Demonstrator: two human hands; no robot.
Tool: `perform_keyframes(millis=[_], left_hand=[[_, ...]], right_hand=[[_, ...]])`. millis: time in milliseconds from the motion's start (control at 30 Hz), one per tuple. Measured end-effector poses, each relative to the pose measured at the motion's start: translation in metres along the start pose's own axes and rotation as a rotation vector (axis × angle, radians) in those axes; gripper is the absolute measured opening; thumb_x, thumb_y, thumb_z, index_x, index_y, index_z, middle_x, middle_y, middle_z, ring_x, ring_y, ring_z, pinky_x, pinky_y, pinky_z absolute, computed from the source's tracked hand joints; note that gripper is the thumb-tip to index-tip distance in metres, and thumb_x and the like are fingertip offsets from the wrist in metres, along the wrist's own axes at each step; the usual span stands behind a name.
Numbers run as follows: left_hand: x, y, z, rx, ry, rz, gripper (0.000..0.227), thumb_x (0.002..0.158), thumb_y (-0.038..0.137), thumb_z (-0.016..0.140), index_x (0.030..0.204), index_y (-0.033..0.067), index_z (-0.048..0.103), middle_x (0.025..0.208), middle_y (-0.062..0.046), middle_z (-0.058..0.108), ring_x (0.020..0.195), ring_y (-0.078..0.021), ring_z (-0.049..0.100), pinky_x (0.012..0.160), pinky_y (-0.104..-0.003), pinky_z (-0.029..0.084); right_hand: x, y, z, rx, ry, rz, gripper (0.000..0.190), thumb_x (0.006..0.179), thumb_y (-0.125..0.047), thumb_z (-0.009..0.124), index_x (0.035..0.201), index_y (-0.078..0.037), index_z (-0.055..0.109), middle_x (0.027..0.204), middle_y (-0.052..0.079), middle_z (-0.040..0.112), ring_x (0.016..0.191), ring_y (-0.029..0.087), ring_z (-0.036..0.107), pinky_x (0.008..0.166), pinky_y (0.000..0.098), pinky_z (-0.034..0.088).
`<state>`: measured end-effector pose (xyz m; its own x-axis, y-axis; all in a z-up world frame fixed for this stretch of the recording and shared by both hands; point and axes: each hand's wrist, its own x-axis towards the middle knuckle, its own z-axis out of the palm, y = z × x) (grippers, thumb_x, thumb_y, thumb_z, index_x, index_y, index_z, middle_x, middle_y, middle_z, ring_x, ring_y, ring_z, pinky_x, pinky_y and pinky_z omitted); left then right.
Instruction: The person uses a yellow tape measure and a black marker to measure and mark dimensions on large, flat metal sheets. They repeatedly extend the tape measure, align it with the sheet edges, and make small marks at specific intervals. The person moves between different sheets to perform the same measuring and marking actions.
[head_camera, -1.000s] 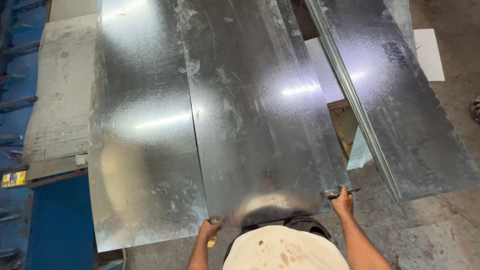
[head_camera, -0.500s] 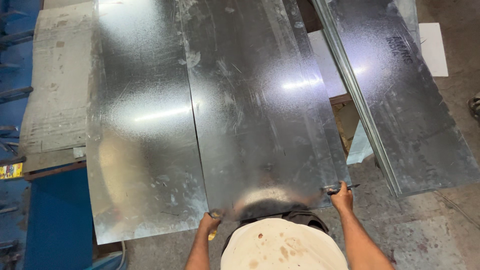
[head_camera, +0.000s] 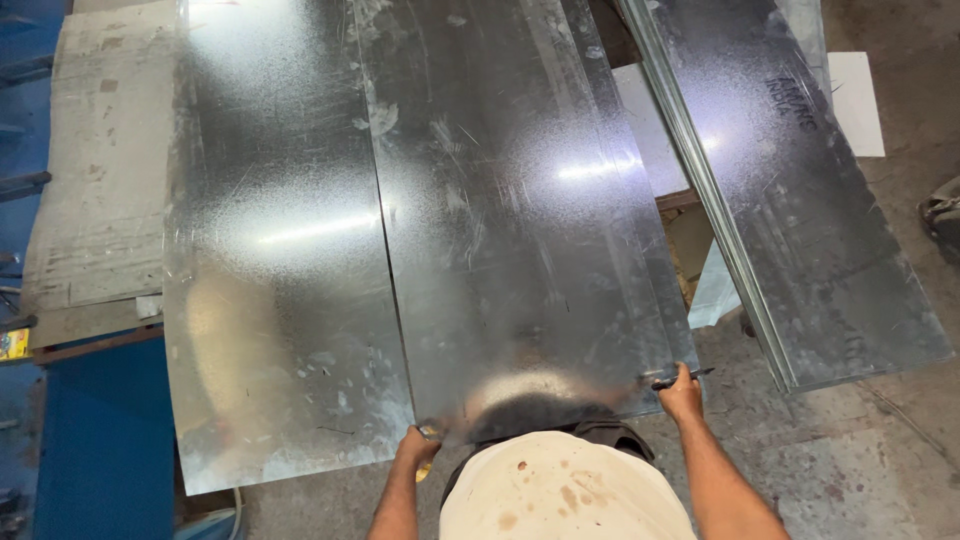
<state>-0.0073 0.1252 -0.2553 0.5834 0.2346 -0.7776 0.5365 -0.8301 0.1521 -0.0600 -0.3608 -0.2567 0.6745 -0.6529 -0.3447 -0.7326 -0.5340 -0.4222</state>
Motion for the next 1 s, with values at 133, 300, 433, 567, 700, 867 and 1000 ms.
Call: perform_keyframes(millis=[133, 300, 433, 567, 700, 867, 1000], left_hand=[[0.008, -0.005, 0.006, -0.025, -0.002, -0.001, 0.076, 0.074, 0.031, 0.08, 0.136, -0.002, 0.051, 0.126, -0.025, 0.07, 0.121, -0.036, 0.068, 0.103, -0.039, 0.054], [0.009, -0.004, 0.006, -0.067, -0.006, -0.007, 0.076, 0.074, 0.03, 0.08, 0.137, -0.0026, 0.05, 0.125, -0.026, 0.07, 0.12, -0.0363, 0.069, 0.102, -0.04, 0.055], [0.003, -0.002, 0.002, -0.045, -0.002, 0.003, 0.079, 0.075, 0.028, 0.077, 0.139, -0.0041, 0.045, 0.124, -0.028, 0.069, 0.12, -0.038, 0.068, 0.103, -0.041, 0.054], [-0.002, 0.004, -0.002, -0.001, 0.003, -0.007, 0.081, 0.075, 0.029, 0.076, 0.14, -0.0039, 0.043, 0.125, -0.028, 0.068, 0.122, -0.0389, 0.066, 0.104, -0.042, 0.053], [0.0, 0.001, -0.002, -0.005, -0.002, 0.003, 0.083, 0.072, 0.029, 0.077, 0.14, -0.0041, 0.042, 0.124, -0.027, 0.069, 0.121, -0.0382, 0.067, 0.103, -0.041, 0.054], [0.011, -0.006, 0.005, 0.005, 0.008, 0.009, 0.084, 0.072, 0.029, 0.079, 0.14, -0.0034, 0.042, 0.124, -0.027, 0.067, 0.122, -0.0395, 0.065, 0.105, -0.042, 0.052], [0.018, -0.009, 0.011, 0.0, 0.037, 0.036, 0.078, 0.073, 0.029, 0.077, 0.136, -0.004, 0.047, 0.123, -0.028, 0.069, 0.121, -0.0397, 0.066, 0.104, -0.042, 0.053]], right_hand=[[0.001, -0.001, -0.001, -0.014, -0.029, 0.026, 0.077, 0.082, -0.036, 0.081, 0.149, -0.018, 0.049, 0.127, 0.031, 0.062, 0.119, 0.046, 0.061, 0.099, 0.0497, 0.051], [0.004, 0.002, 0.002, -0.014, -0.064, 0.054, 0.077, 0.082, -0.035, 0.081, 0.15, -0.018, 0.048, 0.128, 0.031, 0.062, 0.119, 0.045, 0.062, 0.1, 0.0494, 0.051], [0.008, 0.005, 0.005, -0.039, -0.066, 0.048, 0.078, 0.081, -0.033, 0.082, 0.149, -0.018, 0.048, 0.128, 0.031, 0.062, 0.12, 0.046, 0.061, 0.101, 0.0495, 0.051], [0.008, 0.005, 0.006, -0.044, -0.079, 0.056, 0.078, 0.081, -0.033, 0.082, 0.149, -0.017, 0.047, 0.128, 0.031, 0.062, 0.12, 0.046, 0.061, 0.101, 0.0498, 0.051], [-0.001, -0.009, -0.006, -0.038, -0.056, 0.025, 0.079, 0.08, -0.034, 0.082, 0.149, -0.016, 0.048, 0.125, 0.032, 0.064, 0.119, 0.047, 0.062, 0.1, 0.0509, 0.051], [-0.021, -0.047, -0.037, -0.097, -0.044, 0.015, 0.082, 0.078, -0.036, 0.084, 0.149, -0.015, 0.047, 0.125, 0.031, 0.065, 0.118, 0.047, 0.062, 0.099, 0.052, 0.051], [-0.041, -0.077, -0.061, -0.101, -0.026, -0.03, 0.084, 0.077, -0.029, 0.083, 0.151, -0.016, 0.047, 0.126, 0.032, 0.065, 0.119, 0.047, 0.063, 0.101, 0.0511, 0.051]])
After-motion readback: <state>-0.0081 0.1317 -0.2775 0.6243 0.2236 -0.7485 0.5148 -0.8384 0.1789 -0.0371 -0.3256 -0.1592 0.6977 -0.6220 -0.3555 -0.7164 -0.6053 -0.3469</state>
